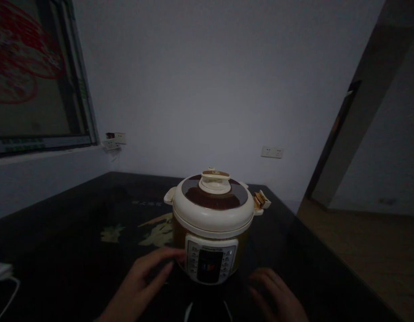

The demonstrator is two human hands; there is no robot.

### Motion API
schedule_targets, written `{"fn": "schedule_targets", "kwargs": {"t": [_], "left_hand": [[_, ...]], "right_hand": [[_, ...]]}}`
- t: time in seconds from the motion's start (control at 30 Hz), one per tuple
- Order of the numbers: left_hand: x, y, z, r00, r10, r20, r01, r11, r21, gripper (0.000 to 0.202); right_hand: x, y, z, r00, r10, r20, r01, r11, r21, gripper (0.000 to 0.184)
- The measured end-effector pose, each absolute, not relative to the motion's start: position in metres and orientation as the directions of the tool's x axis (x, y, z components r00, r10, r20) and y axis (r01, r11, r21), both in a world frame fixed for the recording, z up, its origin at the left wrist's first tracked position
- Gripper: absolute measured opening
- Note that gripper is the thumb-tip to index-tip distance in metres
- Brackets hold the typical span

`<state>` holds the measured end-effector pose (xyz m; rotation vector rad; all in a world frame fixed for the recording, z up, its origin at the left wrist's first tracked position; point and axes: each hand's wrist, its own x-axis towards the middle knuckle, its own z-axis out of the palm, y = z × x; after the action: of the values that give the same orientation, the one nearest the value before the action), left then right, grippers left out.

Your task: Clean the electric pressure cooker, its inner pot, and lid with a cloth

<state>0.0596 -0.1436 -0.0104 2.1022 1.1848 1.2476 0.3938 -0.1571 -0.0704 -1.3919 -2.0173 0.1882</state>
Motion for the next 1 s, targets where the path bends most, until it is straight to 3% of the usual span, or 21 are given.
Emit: {"fn": "schedule_targets", "kwargs": {"t": [0.13, 0.23, 0.3, 0.4, 0.47, 0.53, 0.8, 1.0], "left_hand": [[0.057, -0.106, 0.042, -0.128, 0.828, 0.546, 0.282, -0.498, 0.820, 0.029], [0.057, -0.060, 0.060, -0.199, 0.801, 0.565, 0.217, -0.526, 0.822, 0.034], [0.057, -0.026, 0.063, -0.235, 0.804, 0.546, 0.217, -0.504, 0.836, 0.036], [0.059, 0.018, 0.060, -0.242, 0.826, 0.508, 0.238, -0.457, 0.857, 0.034], [0.060, 0.039, 0.055, -0.219, 0.847, 0.483, 0.248, -0.431, 0.868, 0.034], [0.062, 0.051, 0.051, -0.170, 0.867, 0.468, 0.259, -0.419, 0.871, 0.037], [0.060, 0.054, 0.047, 0.059, 0.903, 0.425, 0.291, -0.423, 0.858, 0.045], [0.057, 0.054, 0.047, 0.090, 0.924, 0.372, 0.303, -0.381, 0.873, 0.059]], "right_hand": [[0.393, -0.144, 0.014, -0.157, 0.783, 0.602, 0.735, 0.500, -0.459, 0.020], [0.370, -0.119, 0.073, -0.271, 0.704, 0.657, 0.706, 0.609, -0.361, 0.023], [0.349, -0.093, 0.106, -0.390, 0.647, 0.655, 0.710, 0.664, -0.234, 0.026], [0.316, -0.047, 0.139, -0.533, 0.635, 0.560, 0.758, 0.652, -0.017, 0.038], [0.300, -0.019, 0.150, -0.625, 0.677, 0.388, 0.772, 0.607, 0.186, 0.049], [0.290, 0.003, 0.155, -0.659, 0.687, 0.305, 0.752, 0.608, 0.255, 0.050], [0.287, 0.031, 0.161, -0.700, 0.685, 0.203, 0.699, 0.598, 0.392, 0.045], [0.284, 0.033, 0.165, -0.711, 0.684, 0.164, 0.680, 0.609, 0.408, 0.046]]}}
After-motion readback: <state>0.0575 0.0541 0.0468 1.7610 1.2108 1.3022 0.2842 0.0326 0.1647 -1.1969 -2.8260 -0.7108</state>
